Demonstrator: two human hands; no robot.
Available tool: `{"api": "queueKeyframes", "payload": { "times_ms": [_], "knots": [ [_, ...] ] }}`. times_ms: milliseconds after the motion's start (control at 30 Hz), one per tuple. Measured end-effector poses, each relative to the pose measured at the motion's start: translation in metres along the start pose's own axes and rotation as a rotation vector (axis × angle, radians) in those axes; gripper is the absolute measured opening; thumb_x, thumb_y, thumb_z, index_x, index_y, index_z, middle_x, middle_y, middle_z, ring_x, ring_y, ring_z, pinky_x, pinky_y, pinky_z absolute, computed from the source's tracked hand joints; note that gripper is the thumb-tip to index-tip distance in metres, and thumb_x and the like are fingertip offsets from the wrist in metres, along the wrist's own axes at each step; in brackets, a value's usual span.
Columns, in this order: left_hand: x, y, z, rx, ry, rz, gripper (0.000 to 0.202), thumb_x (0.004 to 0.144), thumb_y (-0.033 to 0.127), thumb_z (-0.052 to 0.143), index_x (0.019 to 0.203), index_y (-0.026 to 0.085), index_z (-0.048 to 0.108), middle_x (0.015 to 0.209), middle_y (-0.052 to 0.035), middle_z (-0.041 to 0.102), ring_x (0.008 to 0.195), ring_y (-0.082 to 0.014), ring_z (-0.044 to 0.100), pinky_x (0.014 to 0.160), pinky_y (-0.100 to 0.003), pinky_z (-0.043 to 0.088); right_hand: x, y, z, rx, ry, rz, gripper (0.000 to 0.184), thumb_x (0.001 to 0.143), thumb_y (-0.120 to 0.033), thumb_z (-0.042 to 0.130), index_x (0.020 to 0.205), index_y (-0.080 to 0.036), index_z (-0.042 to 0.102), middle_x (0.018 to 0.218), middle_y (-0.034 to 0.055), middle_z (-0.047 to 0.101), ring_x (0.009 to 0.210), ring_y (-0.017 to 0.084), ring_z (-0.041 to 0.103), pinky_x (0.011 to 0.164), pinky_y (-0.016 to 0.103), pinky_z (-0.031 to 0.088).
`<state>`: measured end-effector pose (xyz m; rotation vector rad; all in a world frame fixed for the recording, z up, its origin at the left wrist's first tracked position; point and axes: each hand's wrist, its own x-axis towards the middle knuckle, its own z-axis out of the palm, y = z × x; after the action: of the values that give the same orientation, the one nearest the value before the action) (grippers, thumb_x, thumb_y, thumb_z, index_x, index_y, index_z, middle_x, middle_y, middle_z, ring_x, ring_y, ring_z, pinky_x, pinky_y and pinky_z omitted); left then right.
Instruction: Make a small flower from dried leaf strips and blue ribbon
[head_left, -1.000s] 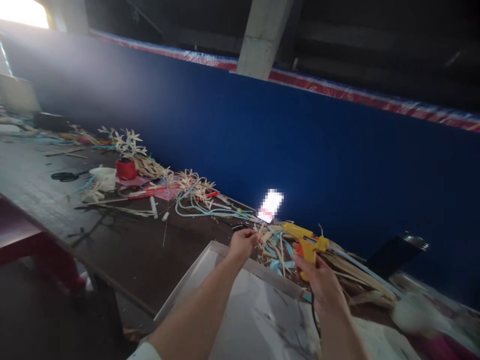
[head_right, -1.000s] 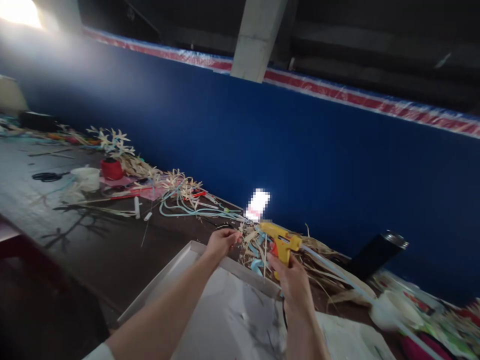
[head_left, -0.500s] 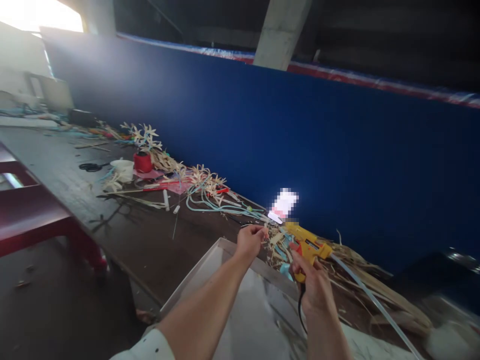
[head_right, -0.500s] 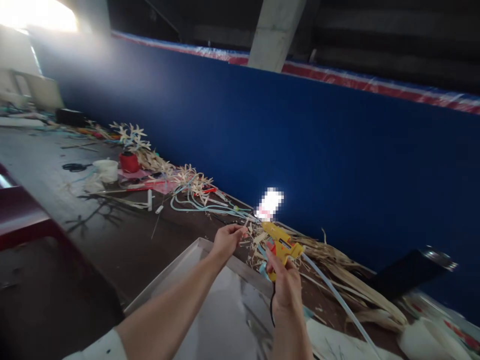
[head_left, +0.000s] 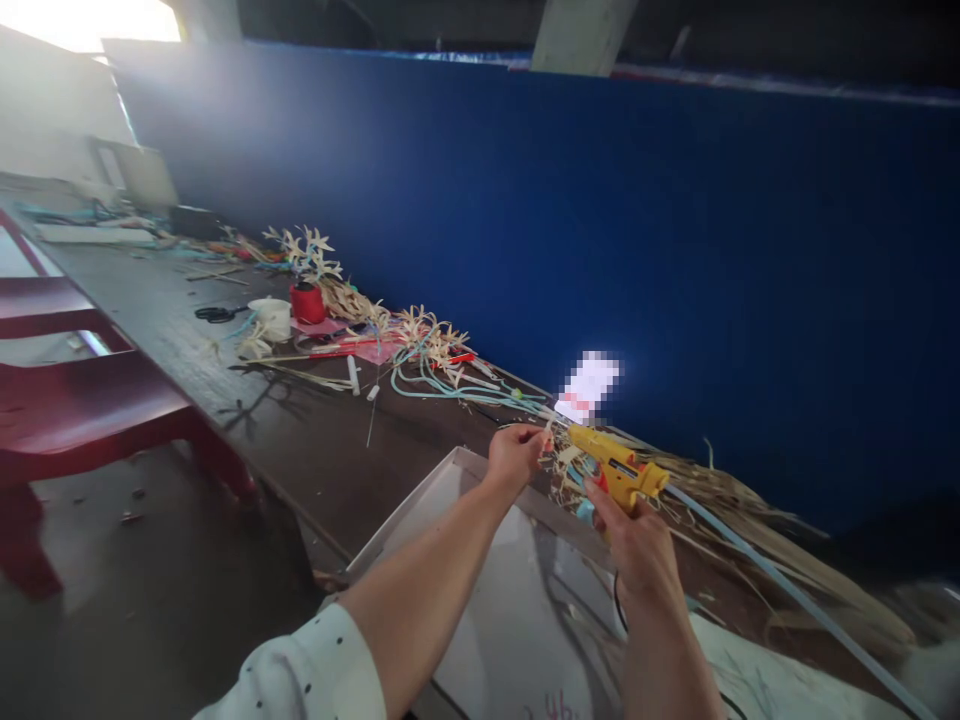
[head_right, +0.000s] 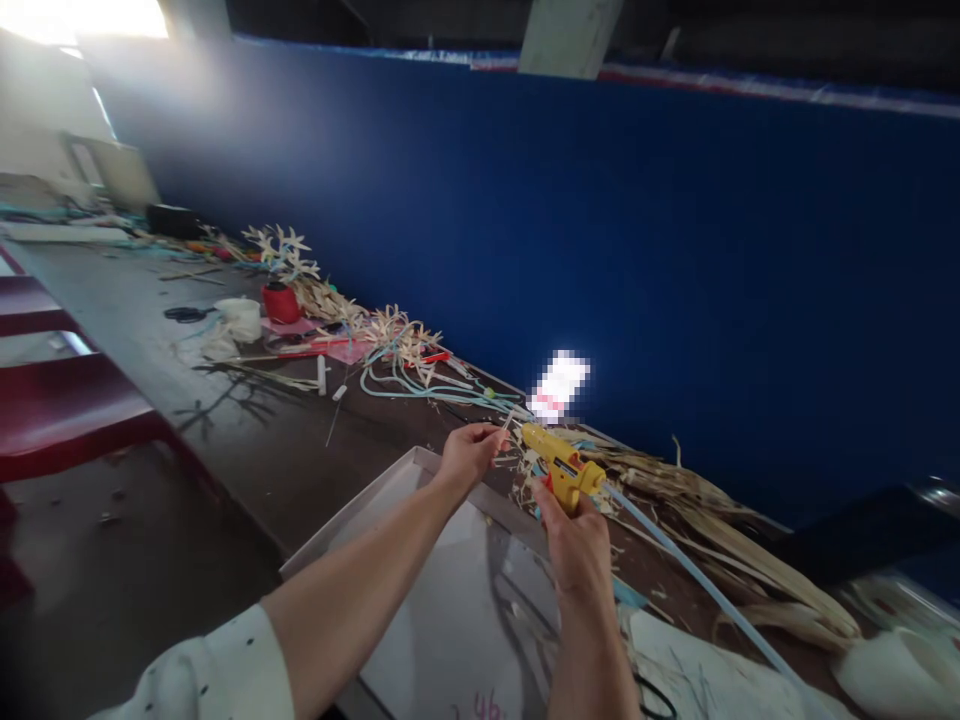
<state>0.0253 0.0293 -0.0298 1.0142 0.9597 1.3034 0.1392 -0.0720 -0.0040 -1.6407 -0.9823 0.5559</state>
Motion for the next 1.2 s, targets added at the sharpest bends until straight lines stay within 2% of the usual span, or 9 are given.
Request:
{"api": "queueKeyframes", "payload": {
  "times_ms": [433,633,933,1200],
  "knots": [
    [0.0,0.002,0.001,0.044,0.022,-0.011,0.021,0.073,0.028,0.058,0.079,0.012,0.07,0.066,-0.0028,0.065,0.049,-0.0068,0.047,0.044,-0.017,0.038,-0.006,-0.013,0.0,-0.126,0.017,-0.021,0.037,0.062,-0.046,0.07,0.08,-0.015,0.068,0.072,0.0037,0.066,0.075,0.02,0.062,0.069,0.029,0.045],
    [-0.003,0.006,-0.002,0.066,0.022,-0.002,0.021,0.073,0.028,0.058,0.079,0.012,0.07,0.069,-0.0029,0.066,0.046,-0.0055,0.045,0.043,-0.017,0.037,-0.009,-0.019,0.0,-0.22,0.075,0.015,0.037,0.059,-0.051,0.07,0.07,-0.016,0.067,0.063,0.0046,0.065,0.066,0.021,0.06,0.063,0.03,0.043],
    [-0.003,0.007,-0.002,0.068,0.011,-0.006,0.018,0.074,0.026,0.058,0.079,0.013,0.069,0.068,-0.0025,0.066,0.045,-0.0053,0.045,0.043,-0.017,0.036,-0.009,-0.016,0.002,-0.271,0.107,0.013,0.029,0.06,-0.046,0.071,0.067,-0.019,0.065,0.057,0.0016,0.06,0.06,0.019,0.056,0.059,0.029,0.039],
    [-0.006,0.01,-0.003,0.055,0.0,-0.004,0.018,0.074,0.027,0.059,0.077,0.012,0.069,0.066,-0.0022,0.064,0.046,-0.0057,0.045,0.044,-0.018,0.036,-0.007,-0.018,0.001,-0.334,0.107,0.02,0.032,0.059,-0.049,0.07,0.066,-0.019,0.065,0.055,0.002,0.06,0.058,0.019,0.055,0.058,0.03,0.038]
  ]
}}
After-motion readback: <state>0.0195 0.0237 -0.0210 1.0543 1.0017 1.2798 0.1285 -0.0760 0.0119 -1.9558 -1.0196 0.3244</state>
